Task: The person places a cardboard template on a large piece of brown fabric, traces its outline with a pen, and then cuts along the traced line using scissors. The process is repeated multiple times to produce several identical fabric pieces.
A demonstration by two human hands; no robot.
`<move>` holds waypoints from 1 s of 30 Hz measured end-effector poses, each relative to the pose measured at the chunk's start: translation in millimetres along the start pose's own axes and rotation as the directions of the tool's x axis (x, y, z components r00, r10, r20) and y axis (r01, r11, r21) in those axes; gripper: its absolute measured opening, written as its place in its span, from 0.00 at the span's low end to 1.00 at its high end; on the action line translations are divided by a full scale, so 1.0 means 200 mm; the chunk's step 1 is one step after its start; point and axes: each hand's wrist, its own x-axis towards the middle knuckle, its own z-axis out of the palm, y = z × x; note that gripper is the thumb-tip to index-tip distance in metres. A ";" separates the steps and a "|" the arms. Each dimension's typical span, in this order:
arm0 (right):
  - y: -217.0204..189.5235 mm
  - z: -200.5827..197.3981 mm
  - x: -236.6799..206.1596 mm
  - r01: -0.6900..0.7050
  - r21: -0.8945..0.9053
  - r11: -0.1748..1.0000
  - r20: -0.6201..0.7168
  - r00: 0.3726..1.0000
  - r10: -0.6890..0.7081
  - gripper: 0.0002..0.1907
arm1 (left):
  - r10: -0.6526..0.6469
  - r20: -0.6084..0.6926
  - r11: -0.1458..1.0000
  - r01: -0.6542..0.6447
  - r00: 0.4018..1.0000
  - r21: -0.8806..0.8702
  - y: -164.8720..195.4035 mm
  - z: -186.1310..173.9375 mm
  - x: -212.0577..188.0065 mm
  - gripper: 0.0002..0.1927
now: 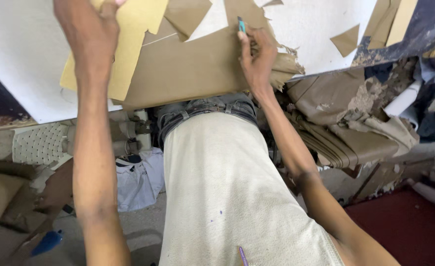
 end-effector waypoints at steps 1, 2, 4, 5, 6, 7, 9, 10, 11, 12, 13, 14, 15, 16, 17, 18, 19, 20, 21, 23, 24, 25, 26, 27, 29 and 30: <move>0.00 0.01 0.01 0.018 0.036 0.999 0.010 1.000 -0.019 0.10 | -0.050 -0.039 0.998 0.052 0.998 0.046 -0.08 -0.09 -0.04 0.20; -0.01 0.02 0.02 0.039 0.082 0.996 0.027 0.999 -0.041 0.11 | -0.222 -0.042 0.951 0.207 0.974 -0.232 -0.17 -0.16 -0.08 0.18; -0.03 0.08 0.05 0.111 0.182 0.977 0.042 0.992 -0.121 0.13 | -0.513 0.051 0.597 0.399 0.857 -0.696 -0.32 -0.29 -0.21 0.16; -0.05 0.14 0.08 0.164 0.240 0.957 0.037 0.983 -0.178 0.13 | -0.642 0.099 0.512 0.521 0.760 -0.682 -0.38 -0.36 -0.31 0.15; -0.05 0.17 0.10 0.079 0.098 0.992 0.032 0.996 -0.083 0.14 | -0.757 0.134 0.413 0.626 0.640 -0.661 -0.42 -0.42 -0.42 0.15; -0.07 0.21 0.14 0.243 -0.021 0.970 0.057 0.969 -0.241 0.15 | -0.792 0.134 0.415 0.687 0.595 -0.596 -0.45 -0.48 -0.53 0.16; -0.10 0.31 0.18 0.279 -0.032 0.960 0.091 0.957 -0.275 0.14 | -0.718 0.159 0.225 0.443 0.678 -0.868 -0.46 -0.59 -0.77 0.20; -0.11 0.35 0.21 0.351 -0.092 0.932 0.096 0.934 -0.343 0.13 | -0.777 0.157 0.167 0.441 0.610 -0.882 -0.47 -0.65 -0.87 0.20; -0.12 0.39 0.23 0.257 -0.002 0.966 0.114 0.960 -0.255 0.16 | -0.824 0.166 0.100 0.427 0.542 -0.899 -0.48 -0.72 -0.96 0.20; -0.13 0.43 0.25 0.268 0.010 0.963 0.113 0.957 -0.267 0.17 | -0.863 0.041 0.154 0.341 0.503 -0.927 -0.52 -0.82 -1.03 0.21; -0.15 0.46 0.26 0.276 0.012 0.961 0.107 0.955 -0.275 0.19 | -0.888 -0.073 0.208 0.254 0.455 -0.944 -0.55 -0.90 -1.11 0.23; -0.15 0.49 0.26 0.278 -0.042 0.960 0.113 0.956 -0.272 0.20 | -0.901 -0.176 0.259 0.166 0.396 -0.952 -0.58 -0.97 -1.17 0.25; -0.17 0.51 0.28 0.280 -0.102 0.955 0.115 0.956 -0.268 0.21 | -0.903 -0.304 0.354 0.122 0.305 -0.927 -0.63 -1.06 -1.22 0.26; -0.18 0.53 0.29 0.280 -0.169 0.945 0.113 0.958 -0.264 0.22 | -0.886 -0.417 0.440 0.087 0.205 -0.894 -0.69 -1.17 -1.28 0.27; -0.19 0.55 0.30 0.284 -0.150 0.947 0.121 0.956 -0.268 0.21 | -0.859 -0.500 0.505 0.029 0.108 -0.863 -0.75 -1.26 -1.33 0.29; -0.21 0.57 0.30 0.286 -0.137 0.948 0.122 0.955 -0.271 0.19 | -0.826 -0.564 0.564 -0.026 0.010 -0.826 -0.82 -1.35 -1.37 0.31; -0.22 0.57 0.32 0.283 -0.136 0.949 0.111 0.957 -0.269 0.18 | -0.817 -0.576 0.575 -0.151 -0.042 -0.804 -0.89 -1.45 -1.41 0.27; -0.23 0.58 0.32 0.286 -0.157 0.945 0.119 0.956 -0.269 0.14 | -0.818 -0.568 0.568 -0.276 -0.090 -0.775 -0.95 -1.50 -1.41 0.25; -0.25 0.59 0.31 0.280 -0.186 0.942 0.118 0.958 -0.262 0.11 | -0.835 -0.536 0.547 -0.299 -0.127 -0.782 -1.00 -1.55 -1.39 0.22; -0.29 0.60 0.28 0.257 -0.200 0.945 0.091 0.966 -0.243 0.03 | -0.872 -0.466 0.490 -0.264 -0.153 -0.831 -1.06 -1.47 -1.28 0.18; -0.32 0.62 0.24 0.236 -0.241 0.941 0.048 0.972 -0.231 0.09 | -0.886 -0.438 0.462 -0.199 -0.154 -0.864 -1.07 -1.40 -1.19 0.16; -0.35 0.63 0.22 0.247 -0.275 0.929 -0.003 0.966 -0.258 0.05 | -0.895 -0.418 0.438 -0.129 -0.157 -0.890 -1.06 -1.30 -1.07 0.15; -0.39 0.63 0.20 0.181 -0.282 0.942 -0.029 0.980 -0.197 0.10 | -0.920 -0.390 0.391 -0.027 -0.043 -0.920 -1.05 -1.16 -0.92 0.13; -0.42 0.65 0.17 0.115 -0.282 0.952 -0.053 0.989 -0.136 0.15 | -0.933 -0.353 0.358 0.079 0.071 -0.930 -1.01 -0.98 -0.77 0.12; -0.48 0.67 0.14 0.161 -0.336 0.928 -0.032 0.983 -0.182 0.17 | -0.911 -0.255 0.341 0.244 0.325 -0.908 -0.88 -0.66 -0.49 0.11; -0.51 0.69 0.14 0.150 -0.376 0.914 -0.005 0.986 -0.164 0.16 | -0.867 -0.190 0.352 0.296 0.460 -0.888 -0.82 -0.53 -0.34 0.10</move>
